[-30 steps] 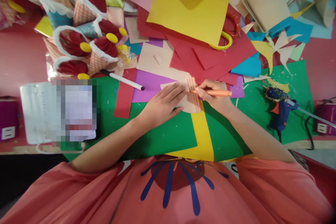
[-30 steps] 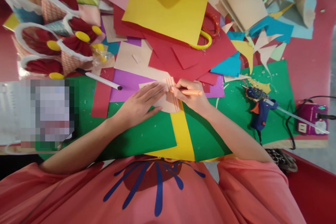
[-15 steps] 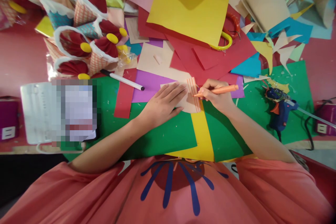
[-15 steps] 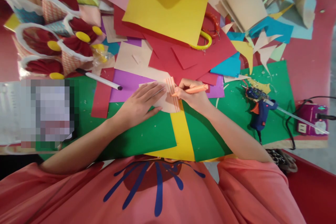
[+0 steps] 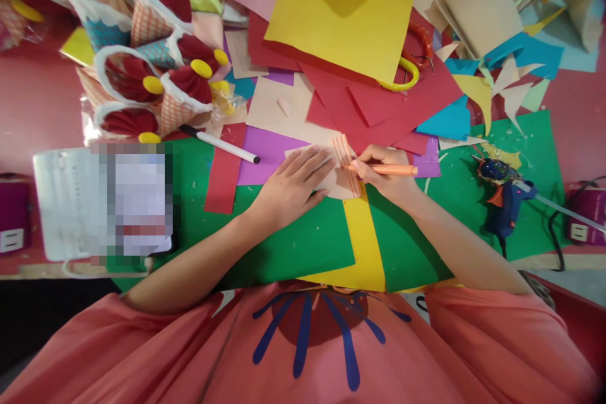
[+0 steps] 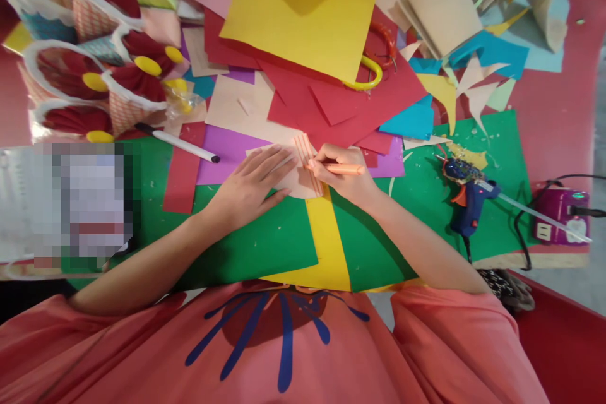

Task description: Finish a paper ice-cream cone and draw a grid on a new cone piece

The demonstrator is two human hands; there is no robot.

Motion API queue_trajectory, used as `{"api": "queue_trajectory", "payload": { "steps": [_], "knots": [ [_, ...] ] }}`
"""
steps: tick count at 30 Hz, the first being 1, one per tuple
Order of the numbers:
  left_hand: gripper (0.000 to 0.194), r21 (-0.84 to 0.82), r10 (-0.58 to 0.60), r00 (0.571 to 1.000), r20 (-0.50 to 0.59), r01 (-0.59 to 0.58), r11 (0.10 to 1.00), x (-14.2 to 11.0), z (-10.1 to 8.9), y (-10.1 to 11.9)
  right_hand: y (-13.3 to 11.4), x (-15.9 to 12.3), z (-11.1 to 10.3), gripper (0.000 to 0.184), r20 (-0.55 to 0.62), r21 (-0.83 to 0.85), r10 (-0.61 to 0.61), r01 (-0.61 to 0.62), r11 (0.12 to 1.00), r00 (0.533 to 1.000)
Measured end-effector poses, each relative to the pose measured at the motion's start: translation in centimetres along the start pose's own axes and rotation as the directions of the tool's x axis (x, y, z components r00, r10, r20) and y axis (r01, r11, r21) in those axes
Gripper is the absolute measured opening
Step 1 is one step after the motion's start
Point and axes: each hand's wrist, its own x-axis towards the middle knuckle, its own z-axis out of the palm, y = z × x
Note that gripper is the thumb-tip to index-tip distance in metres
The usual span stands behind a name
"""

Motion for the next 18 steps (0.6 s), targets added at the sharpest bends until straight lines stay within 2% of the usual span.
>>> {"api": "queue_trajectory", "payload": {
  "steps": [4,11,14,18],
  "knots": [
    [0.045,0.016,0.009,1.0,-0.018,-0.009,1.0,-0.01,-0.01,-0.02,0.18,0.04,-0.06,0.03,0.01,-0.004,-0.007,0.007,1.0,1.0],
    [0.045,0.024,0.02,0.999,-0.028,-0.019,1.0,-0.06,0.15,-0.08,-0.04,0.26,-0.23,0.03,0.071,0.034,0.051,-0.053,0.998,0.996],
    [0.045,0.041,0.033,0.998,-0.046,-0.032,0.999,-0.13,0.21,-0.11,-0.13,0.0,-0.32,0.029,0.022,0.052,0.06,-0.061,0.997,0.998],
    [0.047,0.011,-0.037,0.999,-0.012,0.037,0.999,-0.19,0.18,-0.1,-0.03,-0.33,-0.26,0.029,-0.048,0.068,0.048,-0.045,0.997,0.998]
  ]
}}
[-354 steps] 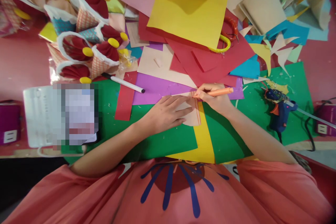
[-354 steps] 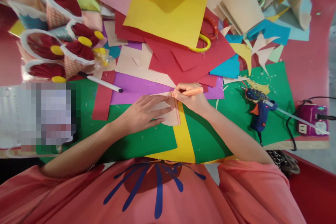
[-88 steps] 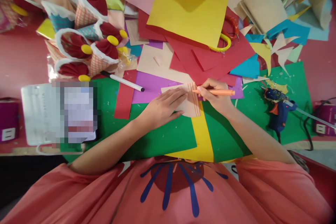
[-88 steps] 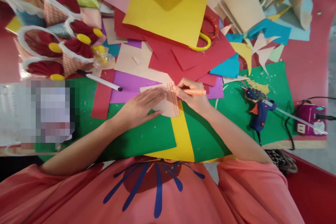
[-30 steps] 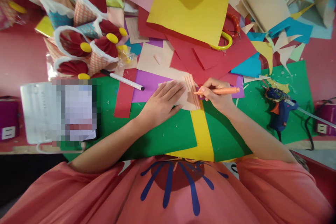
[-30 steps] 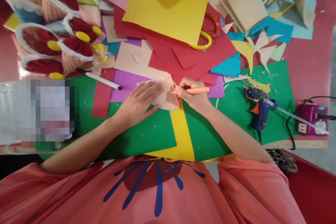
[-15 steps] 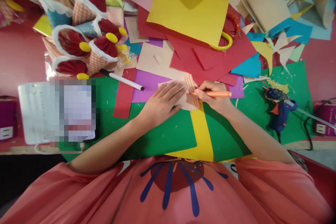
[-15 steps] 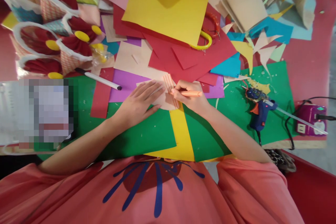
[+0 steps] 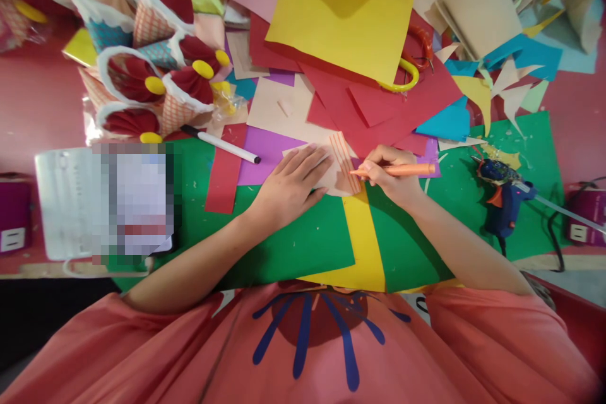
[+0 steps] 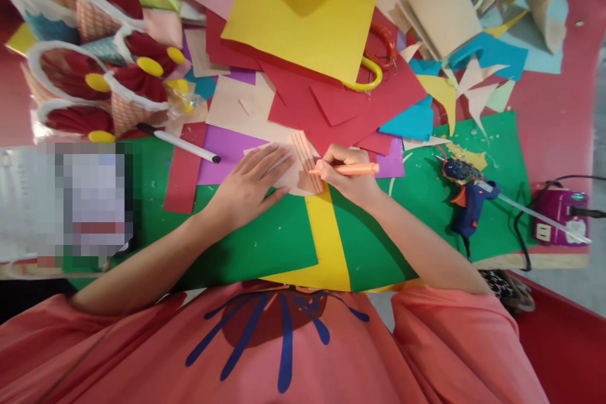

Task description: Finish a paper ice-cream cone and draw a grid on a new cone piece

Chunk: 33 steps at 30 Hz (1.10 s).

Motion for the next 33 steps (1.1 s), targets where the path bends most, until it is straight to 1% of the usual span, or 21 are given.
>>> {"api": "queue_trajectory", "payload": {
  "steps": [2,4,7,9,15,20,24,28,30,33],
  "knots": [
    [0.047,0.01,-0.018,1.0,-0.003,0.018,1.0,0.0,-0.03,0.03,0.07,0.04,0.08,0.029,0.03,-0.023,-0.016,0.017,1.0,0.999],
    [0.047,0.03,-0.011,1.0,-0.018,0.011,0.999,0.02,-0.04,0.06,0.11,0.15,0.15,0.029,0.058,-0.045,-0.042,0.045,0.998,0.997],
    [0.047,0.051,0.005,0.999,-0.034,-0.004,0.999,0.03,-0.01,0.08,0.17,0.31,0.19,0.029,0.069,-0.062,-0.086,0.09,0.994,0.994],
    [0.047,0.051,0.004,0.999,-0.034,-0.002,0.999,0.03,0.0,0.09,0.22,0.35,0.2,0.029,0.076,-0.077,-0.092,0.097,0.992,0.993],
    [0.047,0.023,-0.008,1.0,-0.012,0.008,1.0,0.04,-0.14,0.12,0.1,0.44,0.21,0.03,0.101,-0.095,-0.065,0.075,0.993,0.993],
    [0.047,-0.007,-0.022,1.0,0.021,0.022,1.0,0.02,-0.15,0.05,-0.4,0.61,0.02,0.028,0.148,-0.015,-0.005,0.007,1.0,0.989],
    [0.047,0.009,-0.014,1.0,0.001,0.014,1.0,0.03,-0.12,0.07,-0.33,0.6,0.06,0.03,0.104,-0.029,0.035,-0.032,0.999,0.994],
    [0.047,-0.006,-0.027,1.0,0.015,0.027,1.0,0.09,-0.23,0.11,-0.12,0.5,0.33,0.032,0.082,-0.089,-0.006,0.013,0.996,0.997],
    [0.048,-0.016,-0.033,0.999,0.024,0.033,0.999,0.11,-0.27,0.11,-0.19,0.45,0.42,0.031,0.104,-0.09,-0.029,0.038,0.995,0.994],
    [0.048,-0.01,-0.032,0.999,0.021,0.033,0.999,0.1,-0.24,0.11,-0.42,0.43,0.43,0.027,0.153,-0.062,-0.025,0.035,0.997,0.988]
  ]
}}
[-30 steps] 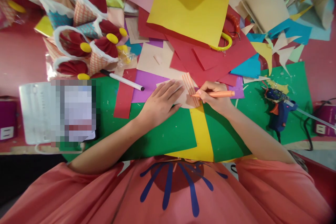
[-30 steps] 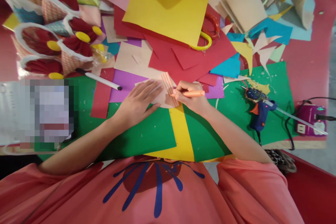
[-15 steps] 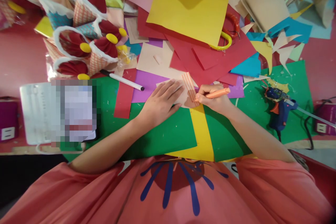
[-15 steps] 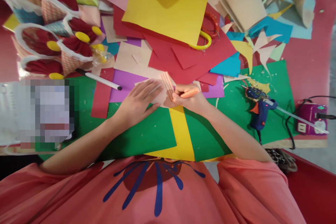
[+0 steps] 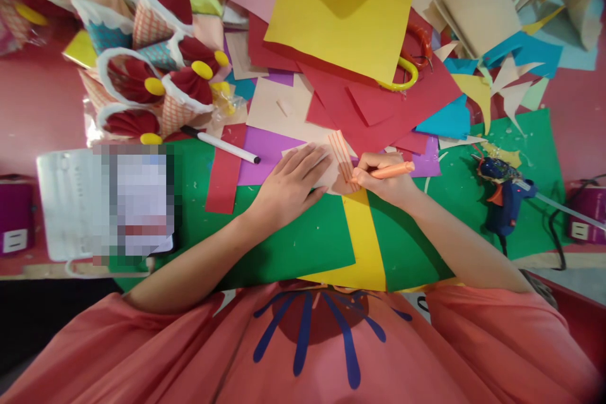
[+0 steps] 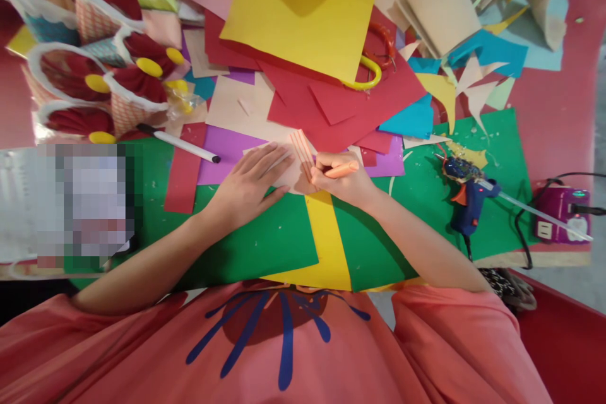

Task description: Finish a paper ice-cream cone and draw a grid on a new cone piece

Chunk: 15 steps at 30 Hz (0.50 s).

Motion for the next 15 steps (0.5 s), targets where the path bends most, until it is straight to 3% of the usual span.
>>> {"api": "queue_trajectory", "payload": {
  "steps": [15],
  "knots": [
    [0.048,0.001,0.008,1.0,-0.003,-0.008,1.0,-0.09,0.06,-0.11,-0.37,0.03,-0.08,0.031,0.068,0.007,-0.007,0.006,1.0,0.998]
  ]
}}
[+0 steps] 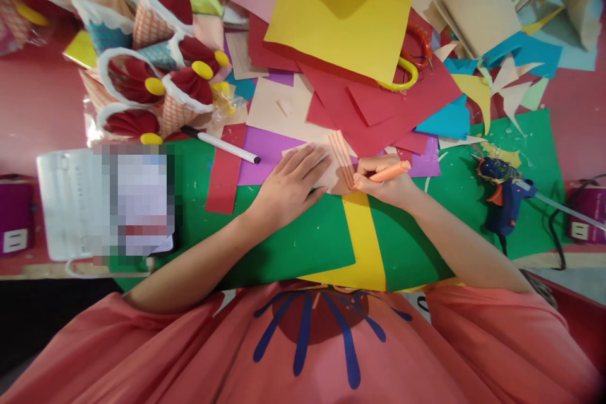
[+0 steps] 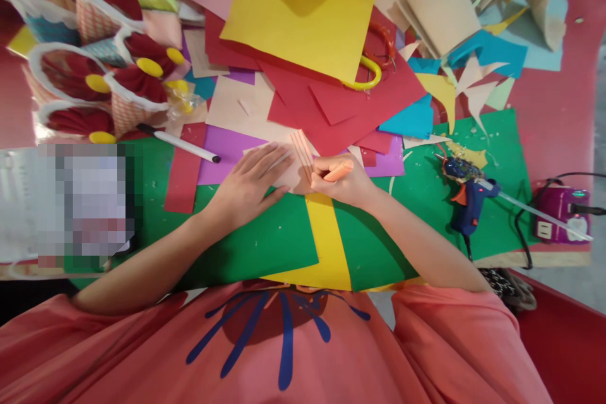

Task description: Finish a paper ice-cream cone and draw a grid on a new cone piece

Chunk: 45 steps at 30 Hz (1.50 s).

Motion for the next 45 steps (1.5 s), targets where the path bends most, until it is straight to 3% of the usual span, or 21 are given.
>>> {"api": "queue_trajectory", "payload": {
  "steps": [9,11,15,20,23,27,35,45],
  "knots": [
    [0.05,-0.023,-0.013,1.0,0.016,0.013,1.0,0.1,0.0,0.0,0.4,-0.1,-0.2,0.031,0.047,-0.01,0.043,-0.043,0.999,0.998],
    [0.049,-0.021,-0.017,1.0,0.021,0.018,1.0,0.1,0.0,0.1,0.5,-0.1,-0.4,0.027,0.019,0.104,0.071,-0.072,0.992,0.997],
    [0.047,-0.011,-0.018,1.0,0.019,0.018,1.0,0.1,-0.1,0.0,0.7,0.1,-0.7,0.02,-0.164,0.439,0.151,-0.065,0.896,0.975],
    [0.047,-0.004,0.105,0.994,0.017,-0.105,0.994,-0.1,0.0,0.1,0.9,0.2,-0.6,0.023,-0.218,0.55,0.181,-0.033,0.834,0.959],
    [0.047,-0.017,0.257,0.966,0.042,-0.256,0.967,-0.3,0.1,0.4,0.9,0.2,-0.4,0.025,-0.241,0.525,0.188,-0.035,0.85,0.952],
    [0.048,-0.033,0.342,0.936,0.082,-0.34,0.94,-0.5,0.1,0.8,0.8,0.0,-0.2,0.03,-0.257,0.402,0.165,-0.05,0.914,0.952],
    [0.047,-0.012,0.359,0.927,0.105,-0.36,0.933,-0.3,-0.3,1.1,0.9,-0.2,0.5,0.044,-0.284,0.018,0.095,-0.094,0.995,0.954],
    [0.047,-0.031,0.343,0.929,0.139,-0.342,0.939,-0.3,-0.3,1.1,1.0,-0.1,0.5,0.043,-0.261,-0.099,0.046,-0.074,0.992,0.964]
  ]
}}
